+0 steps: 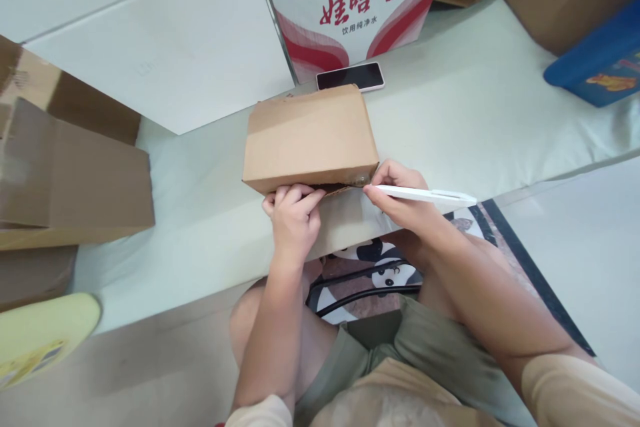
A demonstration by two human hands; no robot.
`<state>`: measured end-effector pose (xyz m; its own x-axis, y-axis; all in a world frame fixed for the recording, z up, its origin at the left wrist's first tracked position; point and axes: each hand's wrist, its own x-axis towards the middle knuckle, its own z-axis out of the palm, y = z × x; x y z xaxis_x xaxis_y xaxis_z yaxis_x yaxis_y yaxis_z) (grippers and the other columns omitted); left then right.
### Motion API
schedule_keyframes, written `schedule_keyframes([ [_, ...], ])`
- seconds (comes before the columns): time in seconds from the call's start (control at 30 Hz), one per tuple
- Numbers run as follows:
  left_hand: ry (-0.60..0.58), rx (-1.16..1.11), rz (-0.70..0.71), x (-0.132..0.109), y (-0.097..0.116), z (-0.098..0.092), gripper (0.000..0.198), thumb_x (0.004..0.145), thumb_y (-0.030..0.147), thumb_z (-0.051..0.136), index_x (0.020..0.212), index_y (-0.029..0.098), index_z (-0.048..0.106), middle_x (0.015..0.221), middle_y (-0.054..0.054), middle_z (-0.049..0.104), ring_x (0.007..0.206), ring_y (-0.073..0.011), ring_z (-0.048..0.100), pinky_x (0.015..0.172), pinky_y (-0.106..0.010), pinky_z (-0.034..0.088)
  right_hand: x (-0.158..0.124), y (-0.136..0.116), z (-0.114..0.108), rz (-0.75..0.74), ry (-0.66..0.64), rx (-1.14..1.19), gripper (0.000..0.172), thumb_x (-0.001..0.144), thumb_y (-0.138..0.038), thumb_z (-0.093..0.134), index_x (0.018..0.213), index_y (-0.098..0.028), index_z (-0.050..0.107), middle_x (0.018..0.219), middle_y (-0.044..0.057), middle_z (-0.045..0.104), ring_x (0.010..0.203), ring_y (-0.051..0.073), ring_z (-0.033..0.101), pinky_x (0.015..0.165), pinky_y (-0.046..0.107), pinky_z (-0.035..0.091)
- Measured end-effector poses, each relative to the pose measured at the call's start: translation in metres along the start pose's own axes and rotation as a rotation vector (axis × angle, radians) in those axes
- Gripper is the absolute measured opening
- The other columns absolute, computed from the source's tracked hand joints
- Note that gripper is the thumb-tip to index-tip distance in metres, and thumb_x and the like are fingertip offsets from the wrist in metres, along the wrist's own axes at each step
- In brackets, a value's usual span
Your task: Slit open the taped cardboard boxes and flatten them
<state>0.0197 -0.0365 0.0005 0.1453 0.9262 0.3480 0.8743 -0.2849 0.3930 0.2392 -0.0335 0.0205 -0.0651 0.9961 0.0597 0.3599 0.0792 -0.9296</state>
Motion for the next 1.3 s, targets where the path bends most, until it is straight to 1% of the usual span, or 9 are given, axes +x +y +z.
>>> schedule_keyframes([
  [0.23, -0.015, 0.000, 0.004, 0.000, -0.003, 0.000, 0.031, 0.085, 0.009, 0.060, 0.088, 0.030, 0.082, 0.087, -0.004, 0.075, 0.089, -0.0242, 0.059, 0.084, -0.045, 0.028, 0.000, 0.000, -0.003, -0.042, 0.045, -0.054, 0.024, 0.082, -0.037, 0.063, 0.070, -0.023, 0.048, 0.053, -0.004, 0.054, 0.048, 0.011, 0.045, 0.049, 0.026, 0.031],
  [0.43, -0.038, -0.012, -0.009, 0.001, -0.002, -0.001, 0.029, 0.086, 0.010, 0.061, 0.088, 0.030, 0.081, 0.088, -0.004, 0.075, 0.090, -0.0235, 0.060, 0.085, -0.045, 0.027, 0.001, 0.005, -0.005, -0.076, 0.012, -0.178, 0.023, 0.083, -0.037, 0.063, 0.072, -0.023, 0.048, 0.054, -0.004, 0.057, 0.049, 0.011, 0.047, 0.052, 0.027, 0.032],
  [0.6, -0.023, -0.011, -0.009, 0.002, -0.001, 0.000, 0.029, 0.086, 0.009, 0.060, 0.088, 0.030, 0.081, 0.089, -0.003, 0.076, 0.090, -0.0236, 0.061, 0.085, -0.045, 0.027, 0.001, 0.005, -0.007, -0.073, 0.053, -0.162, 0.023, 0.083, -0.035, 0.062, 0.071, -0.023, 0.047, 0.055, -0.004, 0.055, 0.051, 0.011, 0.046, 0.053, 0.028, 0.032],
  [0.8, -0.012, -0.008, -0.010, 0.002, 0.000, 0.001, 0.029, 0.087, 0.009, 0.062, 0.088, 0.030, 0.081, 0.089, -0.003, 0.076, 0.091, -0.0232, 0.062, 0.087, -0.045, 0.027, 0.000, 0.005, -0.007, -0.069, 0.087, -0.143, 0.022, 0.082, -0.033, 0.062, 0.069, -0.023, 0.046, 0.052, -0.005, 0.052, 0.048, 0.010, 0.043, 0.050, 0.027, 0.030],
  [0.93, -0.028, -0.024, -0.037, 0.002, 0.000, 0.001, 0.028, 0.087, 0.010, 0.061, 0.088, 0.031, 0.081, 0.090, -0.004, 0.076, 0.091, -0.0239, 0.062, 0.088, -0.046, 0.029, 0.000, 0.006, -0.007, -0.088, 0.102, -0.177, 0.022, 0.081, -0.031, 0.062, 0.068, -0.024, 0.046, 0.051, -0.005, 0.051, 0.047, 0.010, 0.042, 0.050, 0.028, 0.030],
  [1.03, -0.018, -0.036, -0.054, 0.004, -0.003, 0.000, 0.028, 0.087, 0.012, 0.060, 0.086, 0.030, 0.081, 0.089, -0.005, 0.075, 0.091, -0.0250, 0.061, 0.088, -0.046, 0.031, 0.003, 0.007, -0.010, -0.078, 0.155, -0.218, 0.022, 0.078, -0.028, 0.063, 0.067, -0.024, 0.044, 0.050, -0.005, 0.049, 0.046, 0.010, 0.040, 0.050, 0.028, 0.031],
  [1.1, 0.003, -0.040, -0.078, 0.005, -0.007, -0.003, 0.027, 0.086, 0.012, 0.059, 0.085, 0.029, 0.081, 0.088, -0.005, 0.074, 0.091, -0.0253, 0.061, 0.088, -0.046, 0.033, 0.004, 0.008, -0.013, -0.044, 0.215, -0.198, 0.023, 0.076, -0.025, 0.063, 0.065, -0.024, 0.043, 0.050, -0.005, 0.049, 0.046, 0.010, 0.040, 0.049, 0.028, 0.030],
  [1.17, 0.028, -0.047, -0.099, 0.006, -0.010, -0.005, 0.026, 0.085, 0.012, 0.059, 0.083, 0.028, 0.080, 0.085, -0.005, 0.073, 0.091, -0.0252, 0.060, 0.088, -0.045, 0.035, 0.005, 0.009, -0.015, -0.005, 0.243, -0.129, 0.023, 0.076, -0.024, 0.062, 0.064, -0.025, 0.042, 0.049, -0.005, 0.047, 0.045, 0.010, 0.038, 0.047, 0.028, 0.027],
  [1.3, 0.027, -0.054, -0.088, 0.006, -0.013, -0.007, 0.026, 0.085, 0.012, 0.059, 0.083, 0.027, 0.080, 0.085, -0.006, 0.073, 0.089, -0.0249, 0.060, 0.086, -0.045, 0.036, 0.004, 0.011, -0.015, 0.001, 0.202, -0.072, 0.023, 0.078, -0.026, 0.064, 0.066, -0.024, 0.044, 0.050, -0.006, 0.047, 0.045, 0.010, 0.039, 0.048, 0.028, 0.028],
])
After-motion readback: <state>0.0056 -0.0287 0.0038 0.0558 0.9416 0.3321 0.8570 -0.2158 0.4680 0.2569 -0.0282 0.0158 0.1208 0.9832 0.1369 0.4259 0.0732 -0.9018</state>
